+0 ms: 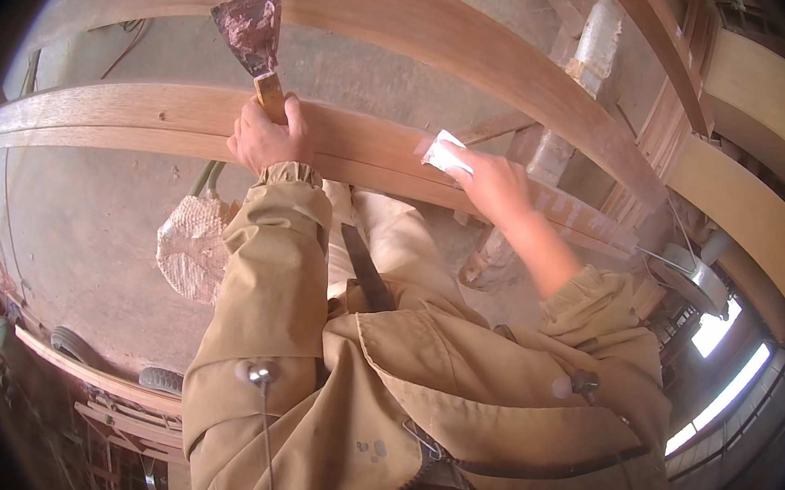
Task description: The person applies a reddish filler to a curved wooden plank using a putty knife, spreading it along the surface and into the grain. The person holds the plank steady with the left hand while smoothing the filler with the right hand.
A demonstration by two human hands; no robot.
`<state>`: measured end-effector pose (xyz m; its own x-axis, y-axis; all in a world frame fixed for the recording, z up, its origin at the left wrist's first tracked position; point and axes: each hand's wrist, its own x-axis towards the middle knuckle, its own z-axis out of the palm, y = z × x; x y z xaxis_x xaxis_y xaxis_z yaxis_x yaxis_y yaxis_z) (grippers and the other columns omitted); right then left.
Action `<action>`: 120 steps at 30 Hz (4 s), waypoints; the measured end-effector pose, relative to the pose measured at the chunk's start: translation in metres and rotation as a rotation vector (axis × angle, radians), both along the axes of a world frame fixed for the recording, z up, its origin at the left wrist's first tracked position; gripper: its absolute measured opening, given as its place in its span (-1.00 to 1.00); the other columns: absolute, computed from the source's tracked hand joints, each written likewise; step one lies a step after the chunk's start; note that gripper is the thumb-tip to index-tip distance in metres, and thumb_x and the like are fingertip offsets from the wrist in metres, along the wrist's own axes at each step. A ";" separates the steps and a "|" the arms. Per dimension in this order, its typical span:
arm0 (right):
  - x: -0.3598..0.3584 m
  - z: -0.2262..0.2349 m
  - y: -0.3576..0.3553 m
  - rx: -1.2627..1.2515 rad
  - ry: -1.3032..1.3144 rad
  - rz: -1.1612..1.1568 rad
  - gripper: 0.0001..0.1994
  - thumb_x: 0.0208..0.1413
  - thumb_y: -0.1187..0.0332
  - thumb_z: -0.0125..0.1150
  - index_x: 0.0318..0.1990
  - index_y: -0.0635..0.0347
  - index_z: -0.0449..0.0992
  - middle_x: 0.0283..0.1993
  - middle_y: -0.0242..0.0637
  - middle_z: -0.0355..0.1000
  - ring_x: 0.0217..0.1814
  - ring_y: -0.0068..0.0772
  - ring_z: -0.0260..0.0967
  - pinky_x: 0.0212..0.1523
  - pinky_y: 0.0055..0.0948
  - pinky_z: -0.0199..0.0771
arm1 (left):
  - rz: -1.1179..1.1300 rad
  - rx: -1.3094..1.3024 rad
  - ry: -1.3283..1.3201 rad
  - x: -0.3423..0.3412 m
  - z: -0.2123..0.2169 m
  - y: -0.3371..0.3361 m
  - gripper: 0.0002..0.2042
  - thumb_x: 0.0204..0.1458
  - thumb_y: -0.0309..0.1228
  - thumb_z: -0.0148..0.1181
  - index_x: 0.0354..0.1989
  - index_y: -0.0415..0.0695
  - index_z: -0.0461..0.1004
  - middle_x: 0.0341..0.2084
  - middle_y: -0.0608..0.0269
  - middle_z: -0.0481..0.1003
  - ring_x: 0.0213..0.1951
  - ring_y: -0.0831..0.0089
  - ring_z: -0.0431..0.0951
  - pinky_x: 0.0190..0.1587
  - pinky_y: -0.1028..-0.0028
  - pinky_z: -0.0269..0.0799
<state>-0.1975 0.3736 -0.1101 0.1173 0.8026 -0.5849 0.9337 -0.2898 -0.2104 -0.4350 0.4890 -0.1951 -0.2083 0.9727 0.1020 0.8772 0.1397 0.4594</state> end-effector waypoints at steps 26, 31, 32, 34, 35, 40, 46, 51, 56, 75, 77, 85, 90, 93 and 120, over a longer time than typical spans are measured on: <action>-0.025 -0.001 0.034 0.068 0.071 0.051 -0.64 0.07 0.16 0.09 0.06 -0.26 0.42 -0.34 -0.20 0.49 -0.30 -0.12 0.44 -0.29 -0.19 0.44 | 0.018 -0.059 -0.016 0.004 0.009 0.002 -0.65 -0.11 -0.09 0.16 -0.30 -0.11 0.44 -0.45 0.16 0.49 -0.27 0.18 0.46 -0.11 0.22 0.20; -0.009 -0.017 0.011 0.075 0.187 -0.067 -0.59 0.06 0.15 0.09 0.12 -0.31 0.36 -0.35 -0.21 0.49 -0.30 -0.11 0.44 -0.31 -0.19 0.43 | 0.028 -0.048 -0.006 0.004 0.007 0.001 -0.71 -0.16 -0.16 0.18 -0.34 -0.10 0.44 -0.48 0.20 0.49 -0.28 0.22 0.46 -0.15 0.25 0.22; -0.011 -0.012 0.013 0.048 0.138 -0.045 -0.59 0.06 0.16 0.09 0.12 -0.31 0.36 -0.34 -0.22 0.49 -0.29 -0.11 0.44 -0.31 -0.19 0.43 | 0.032 -0.062 -0.005 0.004 0.008 0.001 -0.71 -0.16 -0.16 0.18 -0.34 -0.10 0.44 -0.47 0.20 0.49 -0.28 0.22 0.46 -0.15 0.25 0.22; -0.019 0.002 0.024 -0.010 0.039 0.001 -0.60 0.07 0.17 0.09 0.12 -0.29 0.36 -0.33 -0.23 0.49 -0.28 -0.11 0.44 -0.30 -0.18 0.43 | 0.037 -0.073 -0.009 0.003 0.010 0.001 -0.69 -0.15 -0.14 0.18 -0.33 -0.10 0.44 -0.47 0.18 0.49 -0.28 0.21 0.46 -0.14 0.24 0.22; -0.027 0.009 0.033 -0.003 0.027 0.024 -0.61 0.07 0.18 0.09 0.11 -0.28 0.37 -0.33 -0.22 0.49 -0.27 -0.10 0.44 -0.29 -0.18 0.43 | 0.033 -0.074 -0.012 0.003 0.010 0.000 -0.68 -0.14 -0.13 0.18 -0.32 -0.11 0.44 -0.47 0.16 0.49 -0.28 0.19 0.46 -0.13 0.24 0.22; -0.036 0.008 0.042 0.018 0.048 0.048 -0.66 0.06 0.23 0.09 0.05 -0.22 0.42 -0.31 -0.15 0.49 -0.25 -0.09 0.44 -0.24 -0.17 0.43 | 0.022 -0.043 -0.055 0.003 0.008 0.001 -0.68 -0.12 -0.12 0.18 -0.31 -0.11 0.44 -0.45 0.16 0.49 -0.27 0.19 0.46 -0.14 0.24 0.22; -0.018 0.025 0.051 -0.213 -0.097 0.148 -0.66 0.06 0.24 0.09 0.04 -0.20 0.43 -0.31 -0.17 0.49 -0.25 -0.08 0.44 -0.25 -0.18 0.43 | 0.018 -0.077 -0.045 0.004 0.009 0.001 -0.68 -0.13 -0.13 0.18 -0.31 -0.10 0.45 -0.44 0.17 0.50 -0.25 0.20 0.46 -0.13 0.24 0.23; -0.033 0.004 0.053 0.042 0.115 0.072 -0.66 0.07 0.18 0.09 0.04 -0.35 0.42 -0.36 -0.18 0.48 -0.29 -0.11 0.44 -0.28 -0.19 0.43 | 0.032 -0.031 -0.049 0.004 0.012 0.001 -0.68 -0.13 -0.13 0.19 -0.32 -0.10 0.44 -0.45 0.17 0.49 -0.25 0.19 0.46 -0.13 0.23 0.23; -0.015 -0.024 0.028 0.057 0.136 0.014 -0.66 0.07 0.15 0.10 0.04 -0.43 0.41 -0.35 -0.22 0.47 -0.30 -0.13 0.44 -0.29 -0.22 0.42 | 0.034 -0.051 -0.042 0.005 0.009 0.002 -0.71 -0.16 -0.17 0.19 -0.34 -0.12 0.45 -0.45 0.19 0.49 -0.28 0.22 0.46 -0.15 0.26 0.23; -0.035 0.023 0.068 -0.130 -0.080 0.318 -0.67 0.11 0.22 0.04 0.07 -0.24 0.38 -0.41 -0.19 0.47 -0.33 -0.14 0.44 -0.34 -0.18 0.43 | 0.041 -0.027 -0.018 0.007 0.011 0.001 -0.73 -0.18 -0.21 0.19 -0.36 -0.12 0.44 -0.46 0.21 0.47 -0.31 0.23 0.45 -0.17 0.27 0.23; -0.043 0.021 0.074 -0.091 -0.033 0.300 -0.66 0.11 0.22 0.03 0.08 -0.25 0.37 -0.39 -0.17 0.48 -0.31 -0.13 0.44 -0.32 -0.18 0.43 | 0.046 -0.021 -0.012 0.006 0.005 0.000 -0.69 -0.15 -0.16 0.19 -0.33 -0.11 0.43 -0.45 0.18 0.48 -0.28 0.22 0.46 -0.16 0.26 0.23; 0.020 0.016 0.040 -0.222 -0.127 0.163 -0.63 0.11 0.23 0.00 0.11 -0.28 0.36 -0.33 -0.10 0.48 -0.24 -0.04 0.43 -0.21 -0.13 0.39 | 0.046 -0.004 -0.007 0.005 0.005 0.000 -0.71 -0.19 -0.20 0.19 -0.36 -0.12 0.42 -0.47 0.19 0.46 -0.31 0.22 0.44 -0.19 0.27 0.23; 0.036 0.008 -0.016 -0.080 0.337 -0.385 -0.61 0.18 0.18 -0.03 0.18 -0.21 0.30 -0.48 -0.13 0.42 -0.50 -0.19 0.39 -0.41 -0.28 0.39 | 0.026 -0.006 -0.018 0.004 0.010 0.002 -0.73 -0.22 -0.22 0.18 -0.39 -0.12 0.41 -0.49 0.20 0.44 -0.32 0.21 0.43 -0.20 0.26 0.23; 0.000 0.042 0.010 -0.404 1.114 -1.199 -0.60 0.24 0.05 -0.13 0.14 -0.01 0.31 -0.61 -0.41 0.21 -0.72 -0.60 0.11 -0.66 -0.59 0.18 | 0.022 -0.005 -0.002 0.003 0.007 0.002 -0.72 -0.22 -0.20 0.19 -0.38 -0.12 0.42 -0.47 0.19 0.43 -0.31 0.19 0.41 -0.19 0.25 0.23; -0.185 -0.011 0.061 0.811 0.611 -1.120 -0.44 0.15 0.44 0.05 0.29 0.23 0.04 -0.08 0.02 0.37 -0.08 -0.12 0.39 -0.13 -0.37 0.37 | -0.491 -1.310 -1.099 -0.046 0.092 0.035 -0.73 0.16 -0.43 -0.02 -0.05 -0.21 0.12 -0.68 0.37 0.29 -0.73 0.69 0.24 -0.72 0.67 0.12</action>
<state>-0.3821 0.4350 -0.1208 0.7787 0.5860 -0.2241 0.0287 -0.3900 -0.9204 -0.4811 0.5235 -0.1027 0.6665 0.2831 -0.6896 0.3420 0.7058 0.6204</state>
